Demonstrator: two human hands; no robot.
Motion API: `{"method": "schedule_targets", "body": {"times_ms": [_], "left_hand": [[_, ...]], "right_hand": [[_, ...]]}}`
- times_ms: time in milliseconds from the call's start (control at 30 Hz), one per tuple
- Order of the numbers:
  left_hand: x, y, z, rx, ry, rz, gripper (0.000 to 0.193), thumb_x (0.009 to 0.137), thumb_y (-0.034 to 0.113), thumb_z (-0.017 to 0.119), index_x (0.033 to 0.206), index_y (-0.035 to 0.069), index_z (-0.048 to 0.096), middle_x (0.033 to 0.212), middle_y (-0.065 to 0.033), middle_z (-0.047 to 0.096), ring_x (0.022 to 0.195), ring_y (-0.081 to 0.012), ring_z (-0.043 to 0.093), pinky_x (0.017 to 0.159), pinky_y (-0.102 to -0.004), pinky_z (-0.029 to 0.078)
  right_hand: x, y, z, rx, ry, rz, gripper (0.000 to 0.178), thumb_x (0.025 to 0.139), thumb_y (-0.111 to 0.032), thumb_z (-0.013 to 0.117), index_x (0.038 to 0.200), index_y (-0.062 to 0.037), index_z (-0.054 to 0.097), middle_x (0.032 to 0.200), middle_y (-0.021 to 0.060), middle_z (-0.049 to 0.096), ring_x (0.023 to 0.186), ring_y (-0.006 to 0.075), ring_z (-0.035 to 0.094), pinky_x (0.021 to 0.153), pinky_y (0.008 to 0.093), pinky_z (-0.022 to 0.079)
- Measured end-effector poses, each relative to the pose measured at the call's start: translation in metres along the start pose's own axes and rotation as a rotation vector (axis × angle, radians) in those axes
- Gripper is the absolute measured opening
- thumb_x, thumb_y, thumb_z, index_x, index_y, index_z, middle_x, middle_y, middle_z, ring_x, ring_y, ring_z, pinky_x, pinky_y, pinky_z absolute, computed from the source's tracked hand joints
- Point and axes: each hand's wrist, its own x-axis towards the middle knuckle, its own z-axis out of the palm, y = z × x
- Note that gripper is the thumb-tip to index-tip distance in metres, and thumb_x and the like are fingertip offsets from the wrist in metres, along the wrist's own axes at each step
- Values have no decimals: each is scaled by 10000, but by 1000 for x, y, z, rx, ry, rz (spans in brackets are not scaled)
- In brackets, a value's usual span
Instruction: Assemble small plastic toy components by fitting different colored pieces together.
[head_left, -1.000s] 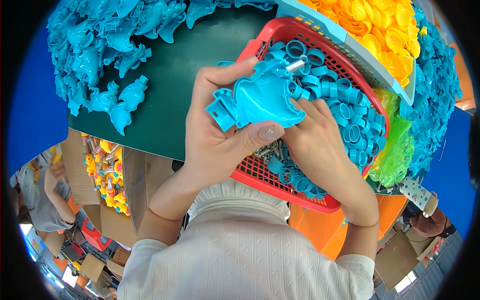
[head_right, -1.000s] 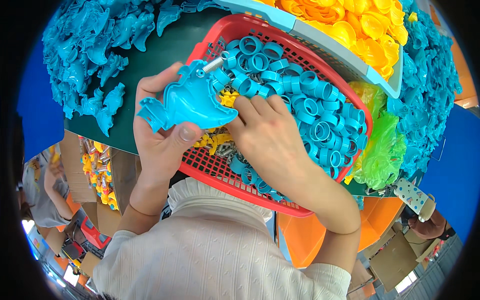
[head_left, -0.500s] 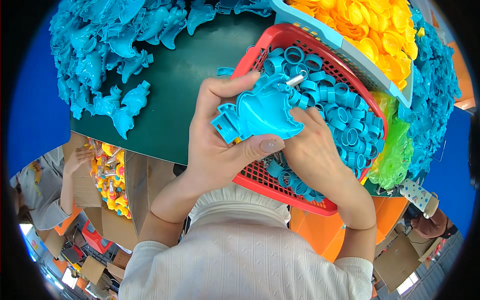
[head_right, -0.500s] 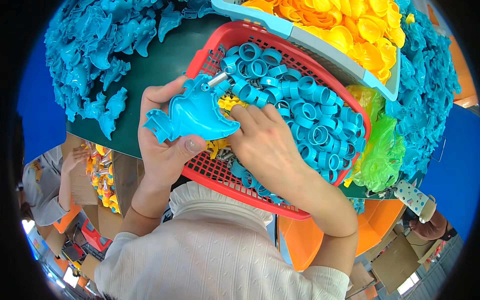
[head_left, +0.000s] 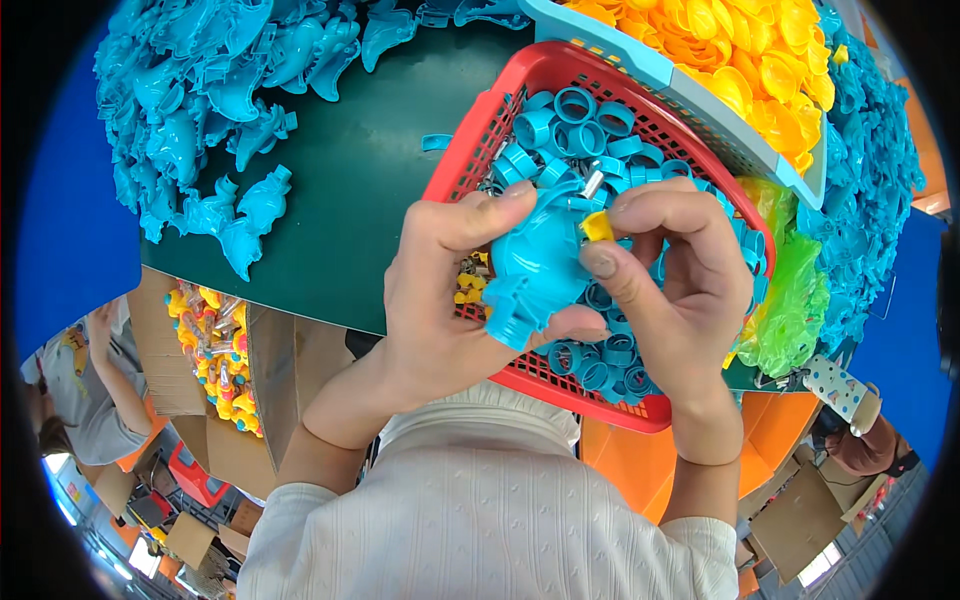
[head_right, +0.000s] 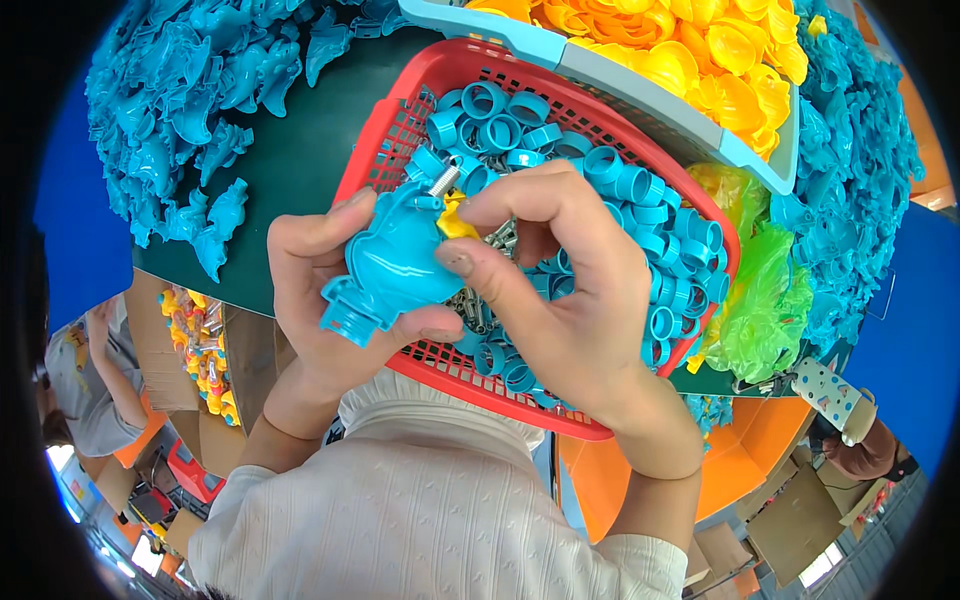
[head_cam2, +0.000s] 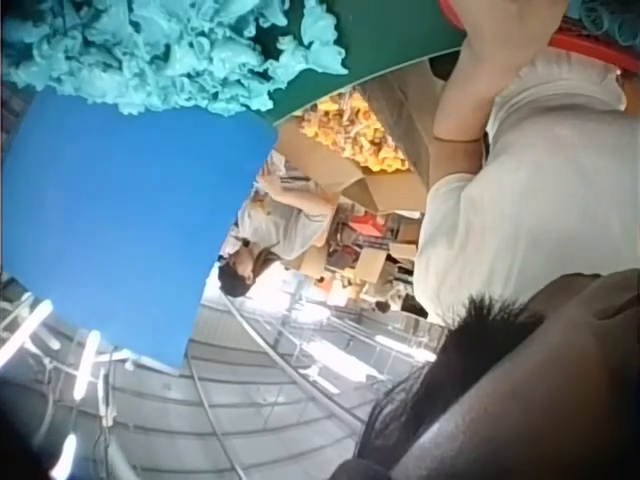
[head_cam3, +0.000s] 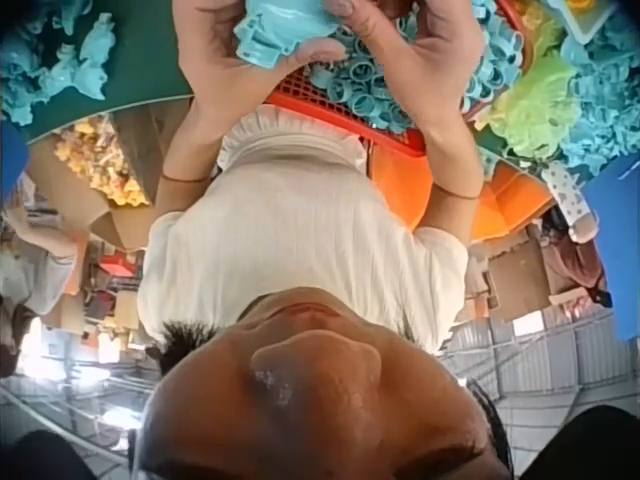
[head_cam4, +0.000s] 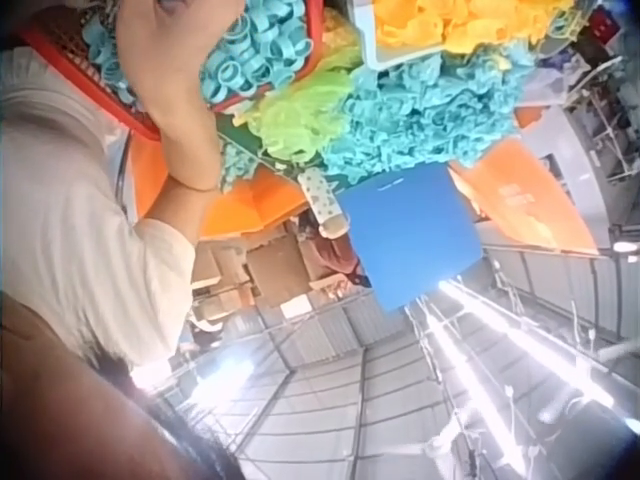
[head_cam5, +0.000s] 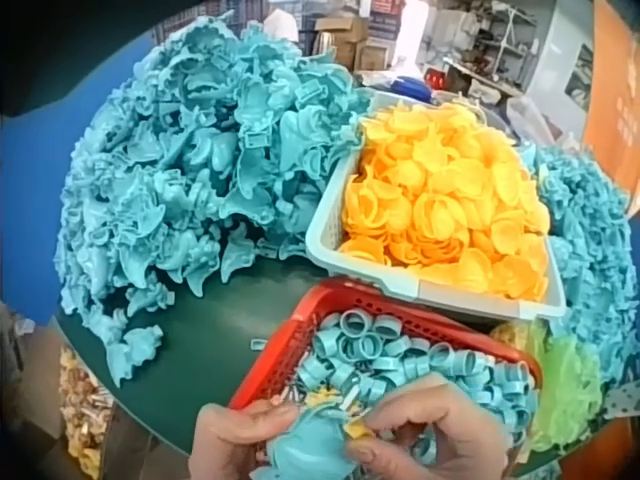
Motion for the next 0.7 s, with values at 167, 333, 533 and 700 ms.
{"method": "schedule_targets", "body": {"times_ms": [167,333,533,700], "left_hand": [[-5,-2,3,102,62,42,679,589,68,827,1136,13,429,936,-127,565,783,-176,599,651,-267,492],[-7,3,-8,189,-114,56,792,590,154,823,1189,39,317,1005,-139,514,887,-208,570,726,-298,497],[-11,-1,-12,178,-158,29,793,593,153,822,1197,58,315,987,-132,523,872,-209,570,715,-307,492],[-3,3,-6,-108,14,-46,697,592,31,813,1155,0,405,1084,-143,528,897,-193,608,740,-291,531]], "right_hand": [[-3,-3,4,18,-55,81,266,714,50,683,890,-31,501,856,60,525,722,94,473,638,207,398],[-4,-2,7,120,-10,51,286,707,63,682,885,-32,480,834,60,510,739,115,475,662,228,406],[-2,2,6,146,-80,-10,268,724,21,689,919,-13,508,865,64,523,766,133,489,731,257,409],[-1,3,3,171,-70,28,247,736,-8,688,950,7,565,840,64,586,763,136,573,687,237,475]]}}
